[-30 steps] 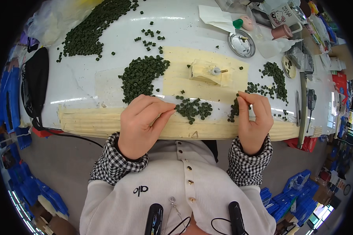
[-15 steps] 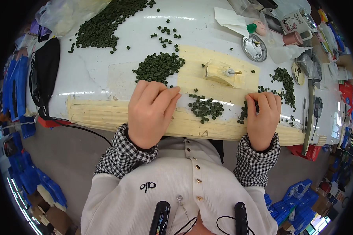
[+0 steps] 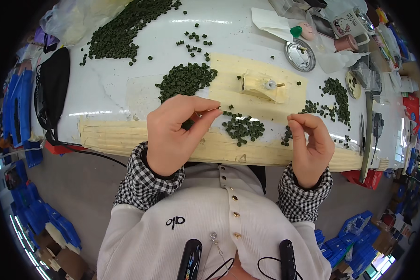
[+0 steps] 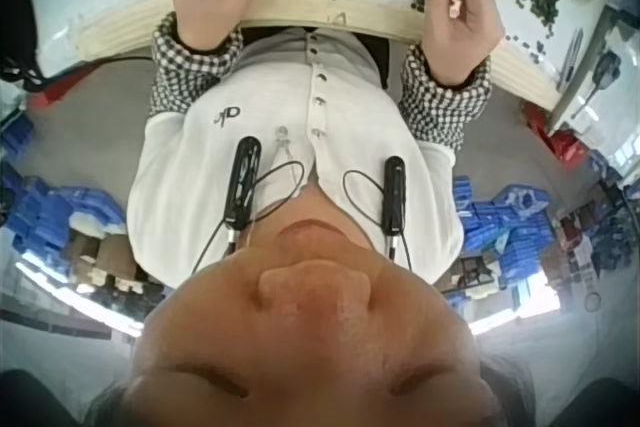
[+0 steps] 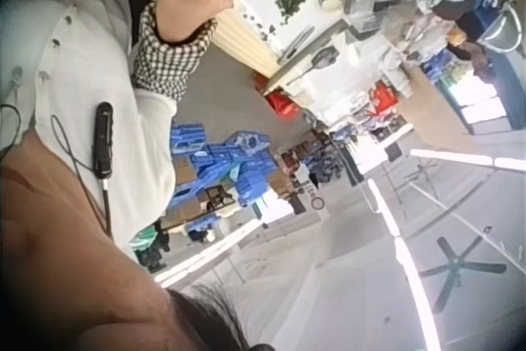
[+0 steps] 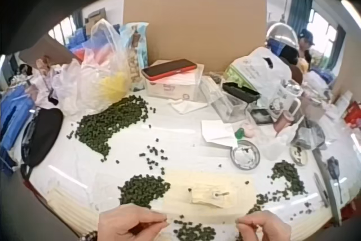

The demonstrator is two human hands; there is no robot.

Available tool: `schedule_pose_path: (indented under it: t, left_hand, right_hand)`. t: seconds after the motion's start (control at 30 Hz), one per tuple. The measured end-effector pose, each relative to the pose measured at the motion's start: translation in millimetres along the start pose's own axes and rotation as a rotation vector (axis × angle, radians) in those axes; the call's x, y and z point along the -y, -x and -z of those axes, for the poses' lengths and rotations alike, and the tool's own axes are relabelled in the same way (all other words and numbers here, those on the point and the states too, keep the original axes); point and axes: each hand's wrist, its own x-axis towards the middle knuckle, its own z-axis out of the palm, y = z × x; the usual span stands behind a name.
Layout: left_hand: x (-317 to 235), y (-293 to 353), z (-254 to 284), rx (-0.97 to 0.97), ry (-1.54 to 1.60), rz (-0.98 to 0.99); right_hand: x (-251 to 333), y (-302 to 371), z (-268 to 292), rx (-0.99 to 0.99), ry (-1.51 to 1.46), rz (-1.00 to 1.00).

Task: Manually assembling or sorting small green plastic toy components on a workbench.

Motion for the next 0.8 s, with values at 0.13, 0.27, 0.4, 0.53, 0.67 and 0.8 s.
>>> schedule_pose_path:
  t: [0.13, 0.27, 0.4, 0.53, 0.67, 0.8]
  left_hand:
    - [2, 8, -12, 0.159, 0.64, 0.138]
    - [2, 13, -19, 0.206, 0.848, 0.172]
    - [4, 14, -23, 0.197, 0.882, 0.172]
    - [2, 14, -26, 0.185, 0.907, 0.233]
    - [0, 13, -28, 0.17, 0.922, 0.299]
    - [2, 13, -30, 0.15, 0.965, 0.313]
  right_hand:
    - [17, 6, -14, 0.125, -0.399, -0.148]
    - [20, 6, -29, 0.216, -0.66, -0.188]
    - [13, 7, -42, 0.23, -0.798, -0.167]
    - [16, 8, -49, 0.226, -0.873, -0.149]
    - [14, 12, -56, 0.174, -0.898, -0.134]
    - [13, 17, -60, 0.1, -0.798, -0.063]
